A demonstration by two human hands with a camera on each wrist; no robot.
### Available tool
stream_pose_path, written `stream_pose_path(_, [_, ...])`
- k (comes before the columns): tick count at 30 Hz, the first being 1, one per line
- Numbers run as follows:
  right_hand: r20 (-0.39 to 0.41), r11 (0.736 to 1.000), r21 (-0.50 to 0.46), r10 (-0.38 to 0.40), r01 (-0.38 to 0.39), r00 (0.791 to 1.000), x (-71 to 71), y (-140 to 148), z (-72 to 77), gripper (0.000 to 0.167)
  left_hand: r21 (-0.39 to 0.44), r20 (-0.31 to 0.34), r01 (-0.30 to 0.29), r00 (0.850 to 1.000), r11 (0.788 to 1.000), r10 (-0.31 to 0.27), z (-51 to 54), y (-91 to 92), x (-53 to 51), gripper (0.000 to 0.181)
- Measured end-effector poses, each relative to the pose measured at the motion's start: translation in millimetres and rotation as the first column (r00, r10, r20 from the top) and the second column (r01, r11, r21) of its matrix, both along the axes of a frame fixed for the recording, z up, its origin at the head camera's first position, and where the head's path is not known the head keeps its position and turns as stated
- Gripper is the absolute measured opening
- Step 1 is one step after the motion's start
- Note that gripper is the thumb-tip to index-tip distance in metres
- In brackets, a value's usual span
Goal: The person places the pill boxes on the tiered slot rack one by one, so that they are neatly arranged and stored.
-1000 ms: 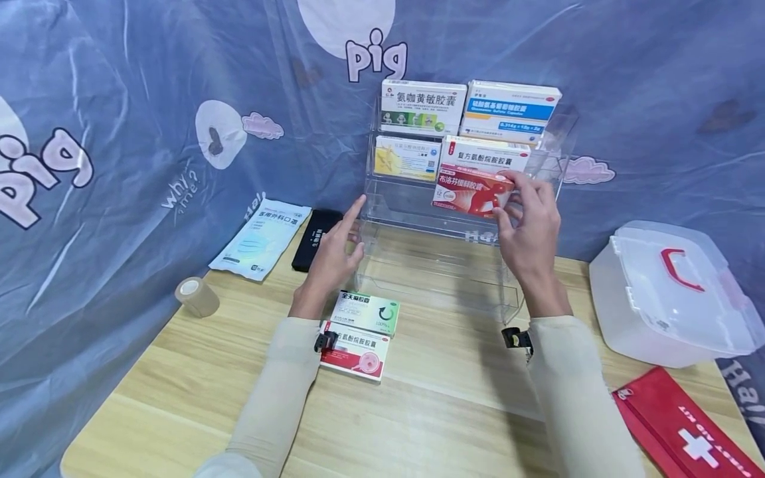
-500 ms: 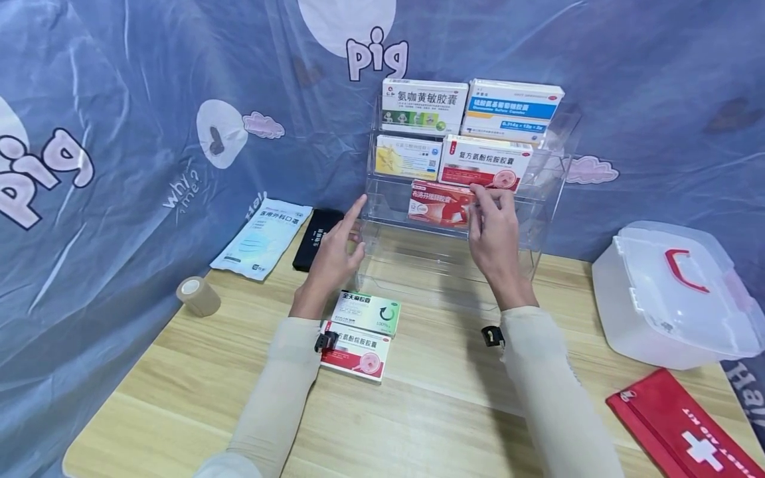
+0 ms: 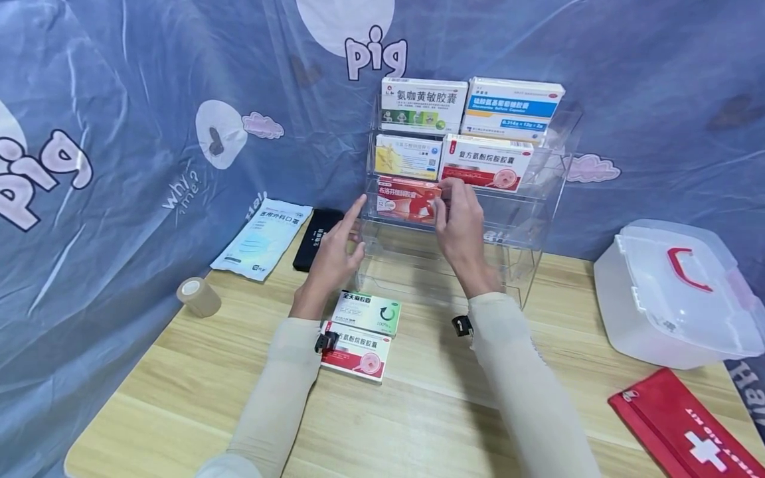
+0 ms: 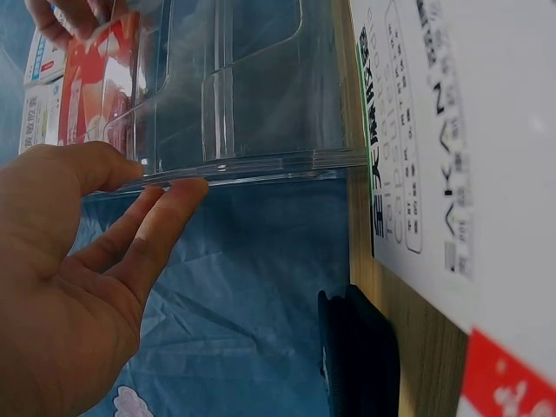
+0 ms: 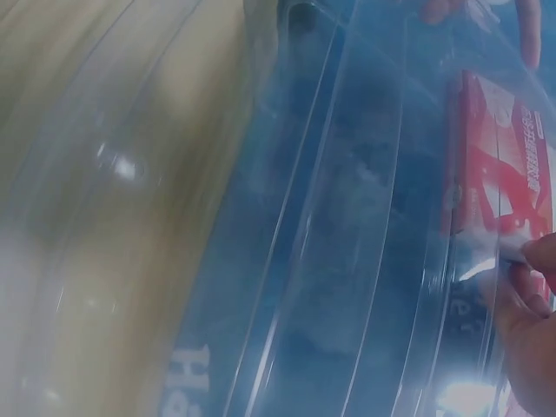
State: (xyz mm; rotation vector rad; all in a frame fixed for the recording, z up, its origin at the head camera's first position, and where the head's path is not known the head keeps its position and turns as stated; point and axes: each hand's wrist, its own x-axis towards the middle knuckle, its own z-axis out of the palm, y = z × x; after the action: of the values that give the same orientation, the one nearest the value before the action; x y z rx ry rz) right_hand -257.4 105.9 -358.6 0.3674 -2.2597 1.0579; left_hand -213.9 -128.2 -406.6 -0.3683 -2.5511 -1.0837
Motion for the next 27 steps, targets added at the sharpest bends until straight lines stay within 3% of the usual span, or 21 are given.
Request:
stream_pose_path(6, [-0.009,1.000,0.019,0.014,-0.014,1.000,-0.3,-11.6,-1.5,0.022,-0.002,0.003,-0.002,1.000,1.000,0.002,-0.6,-0.4,-0.5,0.098])
stream_pose_path(16, [0.012,0.999,0.035,0.010,-0.011,1.000,2.0,-7.7,-5.7,0.036,0.001,-0.007,0.001,1.000,1.000,-0.001,-1.4,-0.7,-0.4,0.097])
stream_pose_path(27, [0.021,0.998,0.070,-0.002,0.001,1.000,18.2,-0.1,-10.6,0.043,0.013,-0.021,0.011,1.000,1.000,-0.010,-2.4,-0.9,-0.2,0.095])
